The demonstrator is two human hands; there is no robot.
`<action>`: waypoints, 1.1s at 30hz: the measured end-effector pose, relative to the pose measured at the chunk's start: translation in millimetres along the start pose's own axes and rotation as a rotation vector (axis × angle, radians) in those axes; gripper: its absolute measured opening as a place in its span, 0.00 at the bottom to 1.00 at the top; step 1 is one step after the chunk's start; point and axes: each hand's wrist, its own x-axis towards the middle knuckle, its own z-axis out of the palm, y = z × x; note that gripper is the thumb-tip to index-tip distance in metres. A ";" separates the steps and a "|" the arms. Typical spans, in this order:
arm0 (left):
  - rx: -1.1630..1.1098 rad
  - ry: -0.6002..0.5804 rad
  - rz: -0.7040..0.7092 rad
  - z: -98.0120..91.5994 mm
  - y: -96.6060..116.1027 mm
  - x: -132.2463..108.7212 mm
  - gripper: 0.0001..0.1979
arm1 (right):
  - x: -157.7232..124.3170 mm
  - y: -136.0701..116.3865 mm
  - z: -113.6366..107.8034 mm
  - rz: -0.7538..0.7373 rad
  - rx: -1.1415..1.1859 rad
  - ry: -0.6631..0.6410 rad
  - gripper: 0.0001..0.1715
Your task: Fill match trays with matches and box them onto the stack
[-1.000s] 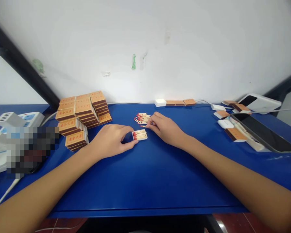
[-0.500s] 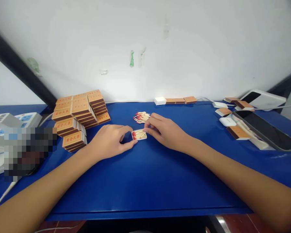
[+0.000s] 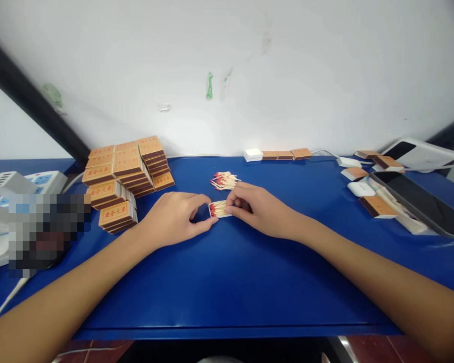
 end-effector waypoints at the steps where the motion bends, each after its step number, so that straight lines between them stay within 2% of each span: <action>1: 0.002 0.004 0.004 0.4 0.2 -0.1 0.13 | -0.6 -1.5 0.3 -0.003 -0.011 0.002 0.07; 16: -0.011 -0.024 0.004 -1.1 0.8 0.3 0.14 | -0.8 4.8 0.9 -0.034 -0.055 0.124 0.01; 28: -0.050 -0.035 0.044 0.6 0.4 -0.8 0.15 | -2.5 -1.3 2.3 -0.007 -0.016 0.047 0.04; 33: -0.053 -0.041 0.051 0.6 0.6 -0.1 0.15 | -0.1 7.2 1.4 -0.037 -0.041 0.154 0.04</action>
